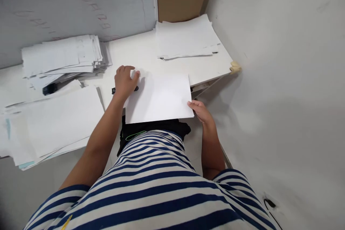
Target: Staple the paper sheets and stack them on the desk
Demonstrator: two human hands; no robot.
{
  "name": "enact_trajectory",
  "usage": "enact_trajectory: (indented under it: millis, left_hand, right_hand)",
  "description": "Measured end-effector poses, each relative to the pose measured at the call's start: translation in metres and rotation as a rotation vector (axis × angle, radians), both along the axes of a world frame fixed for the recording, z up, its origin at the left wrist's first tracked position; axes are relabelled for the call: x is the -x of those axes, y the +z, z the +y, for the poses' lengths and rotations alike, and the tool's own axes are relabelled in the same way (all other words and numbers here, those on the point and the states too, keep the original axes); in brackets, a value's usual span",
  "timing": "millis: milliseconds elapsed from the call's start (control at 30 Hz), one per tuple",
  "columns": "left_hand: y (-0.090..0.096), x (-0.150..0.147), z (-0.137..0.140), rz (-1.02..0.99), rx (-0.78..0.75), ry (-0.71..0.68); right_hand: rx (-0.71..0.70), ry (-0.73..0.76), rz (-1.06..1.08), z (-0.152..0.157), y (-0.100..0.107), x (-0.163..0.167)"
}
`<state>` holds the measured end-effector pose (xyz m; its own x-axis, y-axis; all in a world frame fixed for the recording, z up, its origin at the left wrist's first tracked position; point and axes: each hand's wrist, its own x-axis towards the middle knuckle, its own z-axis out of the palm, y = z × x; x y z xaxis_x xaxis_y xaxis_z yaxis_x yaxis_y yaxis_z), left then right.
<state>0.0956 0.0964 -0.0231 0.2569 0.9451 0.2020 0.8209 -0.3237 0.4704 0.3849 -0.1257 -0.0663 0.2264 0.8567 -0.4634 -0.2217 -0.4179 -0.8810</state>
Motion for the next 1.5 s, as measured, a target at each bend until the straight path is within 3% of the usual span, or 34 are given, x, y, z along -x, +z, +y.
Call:
enact_trajectory:
  millis: [467, 667, 833, 1000, 1067, 1200, 1300, 1367, 1500]
  left_hand:
    - [-0.004, -0.001, 0.004, -0.006, 0.035, 0.007]
    - [-0.003, -0.002, 0.003, -0.060, -0.008, 0.005]
    - [0.017, 0.006, -0.016, -0.165, -0.153, -0.109]
    - [0.022, 0.040, -0.043, 0.063, -0.116, -0.175]
    - [0.014, 0.056, -0.045, 0.125, -0.024, -0.141]
    - [-0.007, 0.074, -0.037, 0.064, 0.078, 0.126]
    - [-0.014, 0.074, -0.031, 0.043, 0.074, 0.212]
    - [-0.014, 0.072, -0.030, 0.067, 0.066, 0.192]
    - [-0.013, 0.073, -0.031, 0.105, 0.048, 0.126]
  right_hand:
    - [-0.126, 0.028, -0.230, 0.001, -0.001, 0.010]
    - [-0.117, -0.099, -0.093, 0.006, -0.007, 0.012]
    - [-0.046, -0.082, -0.070, 0.012, -0.002, 0.016]
    - [-0.049, -0.073, -0.170, 0.012, 0.008, 0.015]
    - [-0.070, -0.136, -0.222, 0.009, 0.014, 0.004]
    - [-0.145, -0.439, -0.358, 0.009, 0.034, -0.042]
    - [-0.230, -0.576, -0.450, 0.034, 0.056, -0.083]
    - [-0.228, -0.514, -0.476, 0.069, 0.071, -0.106]
    - [-0.085, -0.347, -0.530, 0.165, 0.099, -0.138]
